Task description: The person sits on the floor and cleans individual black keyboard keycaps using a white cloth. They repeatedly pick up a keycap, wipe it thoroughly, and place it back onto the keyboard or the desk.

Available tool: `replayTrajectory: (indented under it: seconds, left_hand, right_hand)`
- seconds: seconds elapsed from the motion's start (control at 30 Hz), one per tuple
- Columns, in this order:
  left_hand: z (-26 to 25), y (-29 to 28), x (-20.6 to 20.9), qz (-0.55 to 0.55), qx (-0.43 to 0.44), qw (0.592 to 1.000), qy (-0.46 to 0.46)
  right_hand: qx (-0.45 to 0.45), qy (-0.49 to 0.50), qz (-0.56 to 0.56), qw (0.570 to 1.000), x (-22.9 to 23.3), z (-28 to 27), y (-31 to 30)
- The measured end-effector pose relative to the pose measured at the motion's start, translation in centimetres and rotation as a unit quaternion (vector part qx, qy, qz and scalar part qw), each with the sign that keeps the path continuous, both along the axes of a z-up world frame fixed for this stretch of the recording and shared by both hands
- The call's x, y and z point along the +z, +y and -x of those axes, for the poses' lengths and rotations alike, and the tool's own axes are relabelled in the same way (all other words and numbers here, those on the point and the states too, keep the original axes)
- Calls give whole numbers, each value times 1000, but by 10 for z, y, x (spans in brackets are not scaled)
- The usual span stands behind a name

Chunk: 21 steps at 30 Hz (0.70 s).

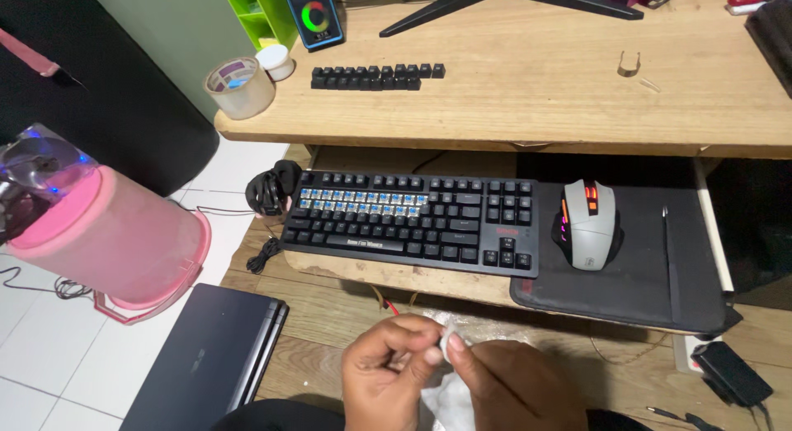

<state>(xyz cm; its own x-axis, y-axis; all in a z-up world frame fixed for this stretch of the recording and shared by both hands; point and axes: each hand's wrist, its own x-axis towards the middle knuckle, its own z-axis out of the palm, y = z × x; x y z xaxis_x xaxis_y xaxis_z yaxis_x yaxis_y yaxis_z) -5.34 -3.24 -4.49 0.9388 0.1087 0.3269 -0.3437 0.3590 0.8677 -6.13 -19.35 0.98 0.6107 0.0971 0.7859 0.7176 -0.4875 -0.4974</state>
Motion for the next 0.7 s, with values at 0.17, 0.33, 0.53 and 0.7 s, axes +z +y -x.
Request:
replayTrajectory:
  seconds: [0.17, 0.33, 0.53, 0.7]
  left_hand:
    - [-14, -4, 19, 290, -27, 952, 93]
    - [-9, -12, 19, 356, -120, 918, 127]
    - [1, -32, -13, 333, -47, 918, 212]
    - [-5, -31, 7, 332, 22, 915, 228]
  right_hand:
    - [1, 54, 70, 996, -18, -14, -18]
    - [-65, 132, -74, 986, -25, -7, -15]
    - [-45, 12, 12, 999, -19, -6, 6]
    - [-63, -23, -12, 998, -16, -1, 30]
